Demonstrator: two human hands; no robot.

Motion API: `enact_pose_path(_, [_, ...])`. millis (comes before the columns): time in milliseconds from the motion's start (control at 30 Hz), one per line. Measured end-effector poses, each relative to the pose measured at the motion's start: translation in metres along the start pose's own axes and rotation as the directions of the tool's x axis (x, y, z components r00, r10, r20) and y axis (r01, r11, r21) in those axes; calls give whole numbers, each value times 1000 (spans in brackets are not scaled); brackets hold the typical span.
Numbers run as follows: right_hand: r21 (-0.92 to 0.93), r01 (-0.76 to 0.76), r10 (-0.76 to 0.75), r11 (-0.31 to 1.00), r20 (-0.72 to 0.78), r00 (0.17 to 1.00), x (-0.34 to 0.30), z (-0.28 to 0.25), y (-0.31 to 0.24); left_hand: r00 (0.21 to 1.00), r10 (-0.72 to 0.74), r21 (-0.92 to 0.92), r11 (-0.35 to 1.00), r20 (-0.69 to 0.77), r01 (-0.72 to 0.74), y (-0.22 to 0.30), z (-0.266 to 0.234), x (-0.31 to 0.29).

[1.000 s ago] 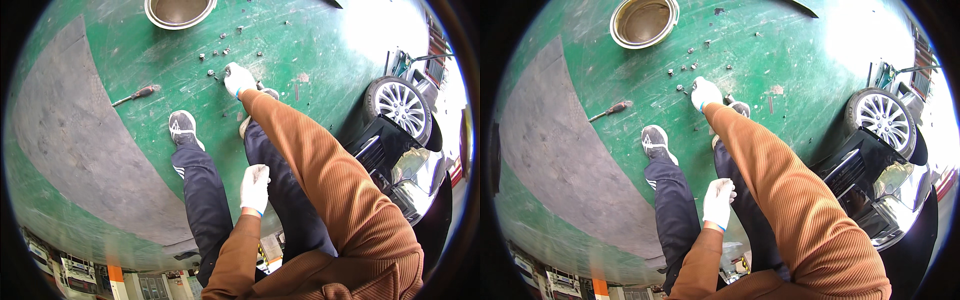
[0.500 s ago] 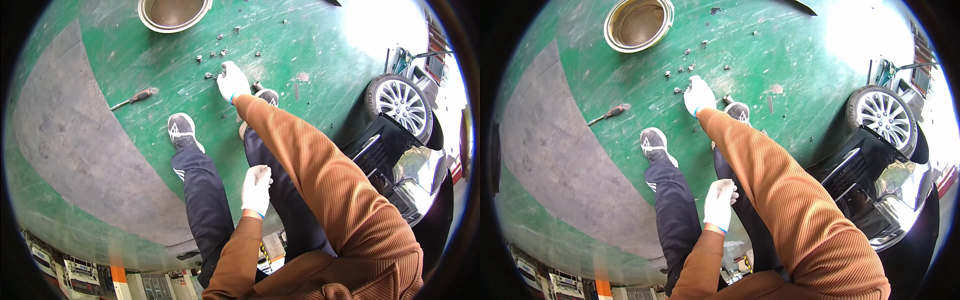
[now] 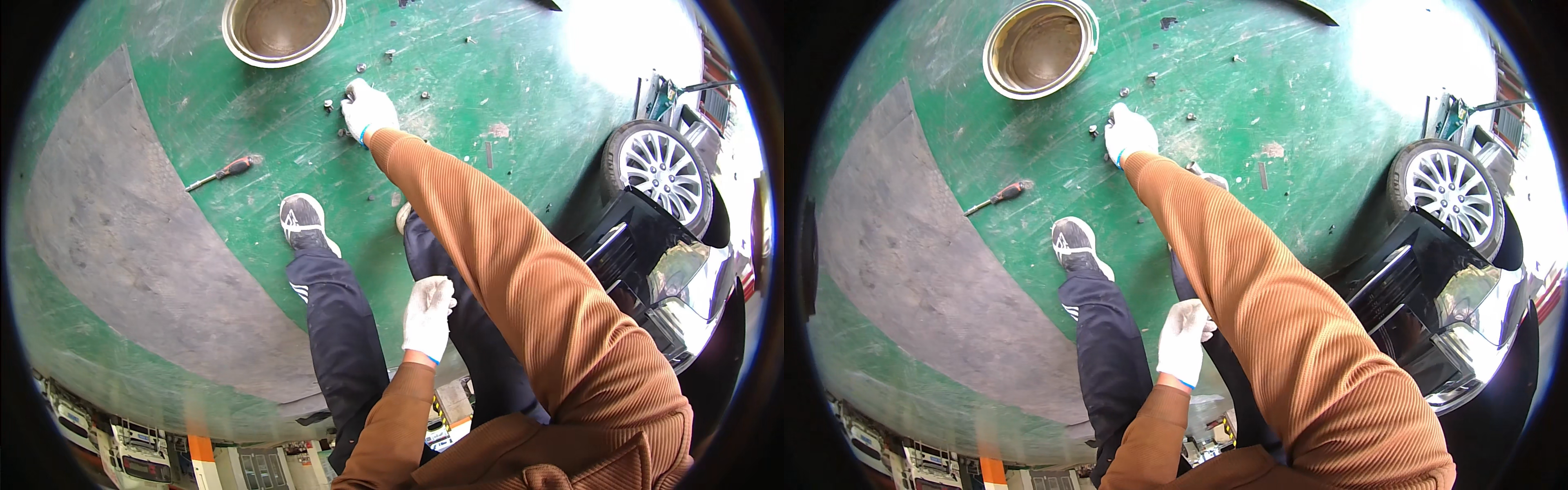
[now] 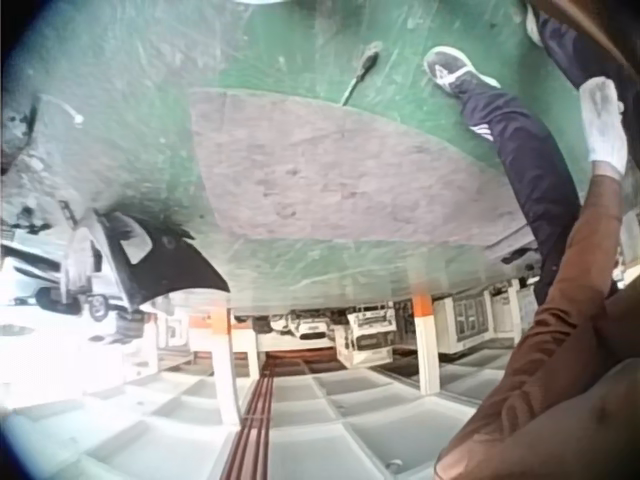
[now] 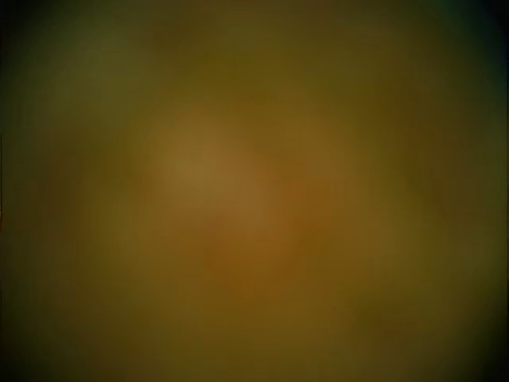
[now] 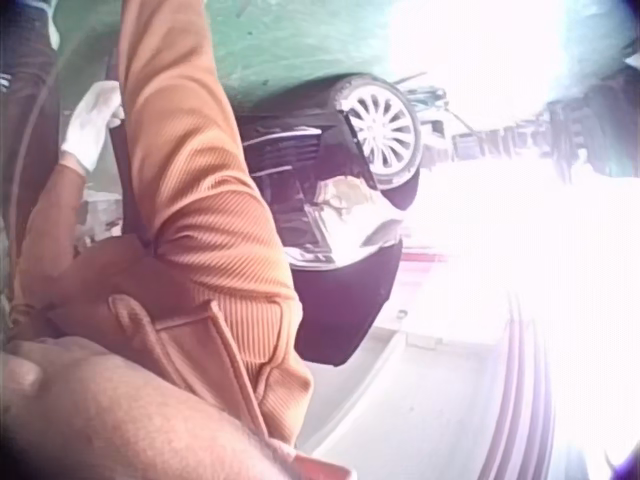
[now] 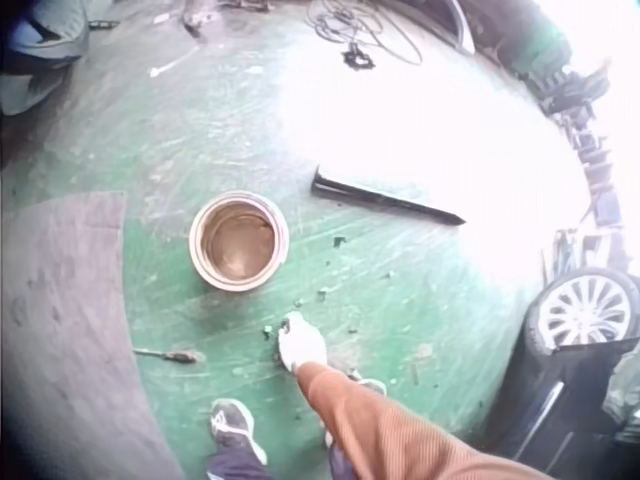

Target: The person installs a plastic engine cover onto the front of a car with the hood open. They align the cover, insert several fasteners by hand, and use a hammer to tap them into place. The person also handles small clips and a hammer during the process.

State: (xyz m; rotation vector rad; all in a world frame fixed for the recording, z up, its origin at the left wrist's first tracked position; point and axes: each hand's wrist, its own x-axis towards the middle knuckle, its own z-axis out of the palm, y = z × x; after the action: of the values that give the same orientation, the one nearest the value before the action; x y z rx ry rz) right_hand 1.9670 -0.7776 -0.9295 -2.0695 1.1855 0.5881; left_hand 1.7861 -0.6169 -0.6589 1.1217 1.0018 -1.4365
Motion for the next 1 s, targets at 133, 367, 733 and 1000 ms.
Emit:
enact_pose_path(133, [36,-30,27,999,80,996,-12,-3,-1,999,-33,-38,999,-21,32,4,0,1])
enact_pose_path(367, [30,-23,21,999,82,996,-22,10,-9,1000,-28,-22,999,-4,28,8,2,1])
enact_pose_path(733, [170,-70,46,983,143,989,-42,5,-1,996,43,-78,996,-76,-49,24,-4,10])
enact_pose_path(1000, [168,148,-223,975,662,716,-131,-118,47,953,170,-283,929,-250,-239,50,-18,27])
